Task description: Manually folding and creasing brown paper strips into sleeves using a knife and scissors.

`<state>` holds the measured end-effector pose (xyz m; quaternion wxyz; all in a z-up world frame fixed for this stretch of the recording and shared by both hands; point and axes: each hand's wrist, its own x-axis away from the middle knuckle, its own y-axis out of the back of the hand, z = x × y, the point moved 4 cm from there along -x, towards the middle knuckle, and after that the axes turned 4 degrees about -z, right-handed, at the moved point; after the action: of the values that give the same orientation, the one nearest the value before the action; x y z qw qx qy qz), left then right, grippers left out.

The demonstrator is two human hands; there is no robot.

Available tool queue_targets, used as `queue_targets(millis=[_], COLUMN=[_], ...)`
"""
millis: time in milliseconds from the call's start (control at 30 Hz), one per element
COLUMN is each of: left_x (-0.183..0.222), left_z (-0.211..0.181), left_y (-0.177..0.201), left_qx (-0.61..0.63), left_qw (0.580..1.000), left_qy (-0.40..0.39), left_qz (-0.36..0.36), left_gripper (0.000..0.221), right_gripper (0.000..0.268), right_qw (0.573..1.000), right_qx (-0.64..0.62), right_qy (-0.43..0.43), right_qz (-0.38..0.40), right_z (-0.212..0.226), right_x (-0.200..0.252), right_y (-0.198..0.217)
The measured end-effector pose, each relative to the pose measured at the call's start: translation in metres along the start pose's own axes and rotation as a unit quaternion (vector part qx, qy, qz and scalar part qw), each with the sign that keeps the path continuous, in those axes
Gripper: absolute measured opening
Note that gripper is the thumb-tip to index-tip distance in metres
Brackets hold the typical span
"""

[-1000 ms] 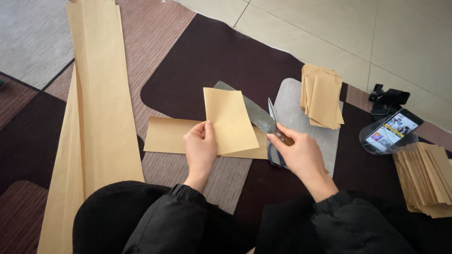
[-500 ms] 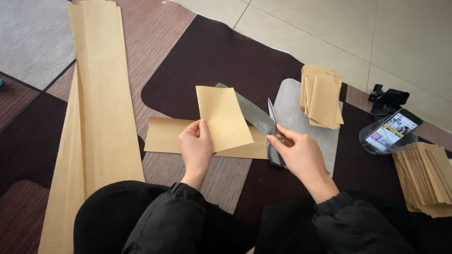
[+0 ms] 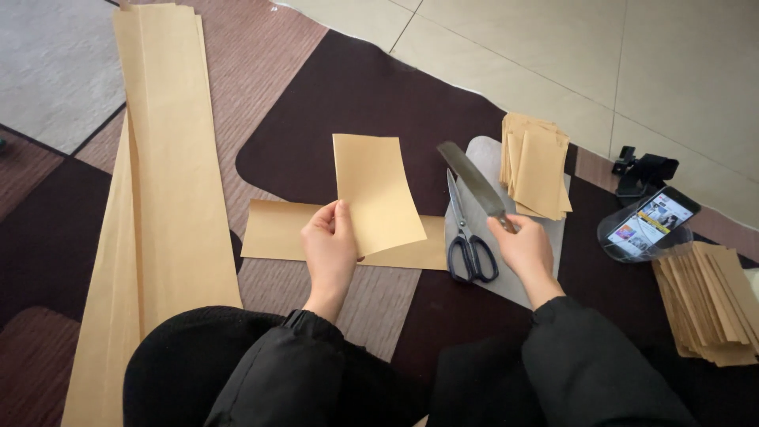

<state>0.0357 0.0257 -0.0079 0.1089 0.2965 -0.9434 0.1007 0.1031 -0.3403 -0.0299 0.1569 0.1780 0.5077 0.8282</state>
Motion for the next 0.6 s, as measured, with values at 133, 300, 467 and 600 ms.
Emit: queue_targets(millis=[133, 300, 467, 600], left_x=[0.002, 0.000, -0.004, 0.002], left_z=[-0.004, 0.001, 0.009, 0.003], left_y=[0.001, 0.001, -0.002, -0.002], left_qx=[0.023, 0.054, 0.064, 0.059], left_qw=[1.000, 0.998, 0.998, 0.998], left_qy=[-0.009, -0.008, -0.019, -0.029], left_qz=[-0.002, 0.004, 0.013, 0.022], left_gripper=[0.035, 0.033, 0.031, 0.030], right_gripper=[0.054, 0.062, 0.054, 0.044], right_qw=[1.000, 0.994, 0.996, 0.891], right_qx=[0.022, 0.097, -0.047, -0.417], right_qy=[-0.019, -0.029, 0.060, 0.044], right_qz=[-0.011, 0.051, 0.051, 0.173], right_z=[-0.040, -0.067, 0.004, 0.099], right_x=[-0.021, -0.037, 0.005, 0.108], right_y=[-0.027, -0.055, -0.029, 0.001])
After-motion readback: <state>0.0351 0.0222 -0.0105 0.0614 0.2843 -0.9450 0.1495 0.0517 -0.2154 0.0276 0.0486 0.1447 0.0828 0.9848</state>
